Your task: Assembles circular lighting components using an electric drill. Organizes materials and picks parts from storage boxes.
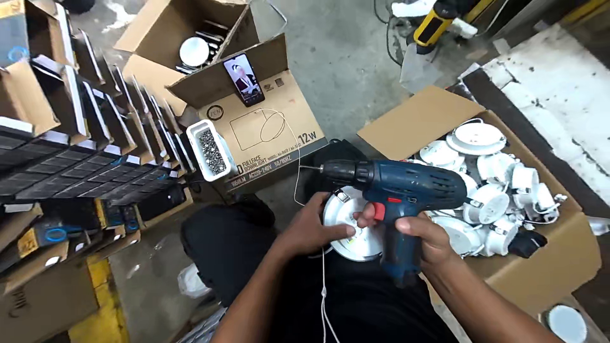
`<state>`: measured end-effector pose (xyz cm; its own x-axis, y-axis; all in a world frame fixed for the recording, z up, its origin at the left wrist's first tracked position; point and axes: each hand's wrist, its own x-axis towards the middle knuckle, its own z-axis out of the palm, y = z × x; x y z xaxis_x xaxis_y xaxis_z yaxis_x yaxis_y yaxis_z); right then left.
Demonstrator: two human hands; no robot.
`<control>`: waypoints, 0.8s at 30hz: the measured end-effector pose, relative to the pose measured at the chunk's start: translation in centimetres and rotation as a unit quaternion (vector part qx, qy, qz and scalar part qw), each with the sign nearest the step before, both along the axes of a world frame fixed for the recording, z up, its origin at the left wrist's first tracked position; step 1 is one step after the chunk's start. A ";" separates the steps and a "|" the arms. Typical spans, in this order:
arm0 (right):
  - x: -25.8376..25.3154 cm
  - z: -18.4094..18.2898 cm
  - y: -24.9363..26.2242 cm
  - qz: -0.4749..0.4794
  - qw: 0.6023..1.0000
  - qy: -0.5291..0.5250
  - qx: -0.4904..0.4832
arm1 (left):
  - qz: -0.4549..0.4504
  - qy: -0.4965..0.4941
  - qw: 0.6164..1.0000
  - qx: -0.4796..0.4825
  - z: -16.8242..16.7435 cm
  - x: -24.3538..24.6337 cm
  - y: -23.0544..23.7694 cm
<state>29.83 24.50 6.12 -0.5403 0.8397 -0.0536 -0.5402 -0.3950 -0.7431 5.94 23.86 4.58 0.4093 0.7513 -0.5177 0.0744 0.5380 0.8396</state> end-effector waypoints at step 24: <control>1.2 4.4 -2.7 -0.004 1.000 -0.015 0.018 | -0.346 0.129 0.913 0.174 4.0 5.1 4.6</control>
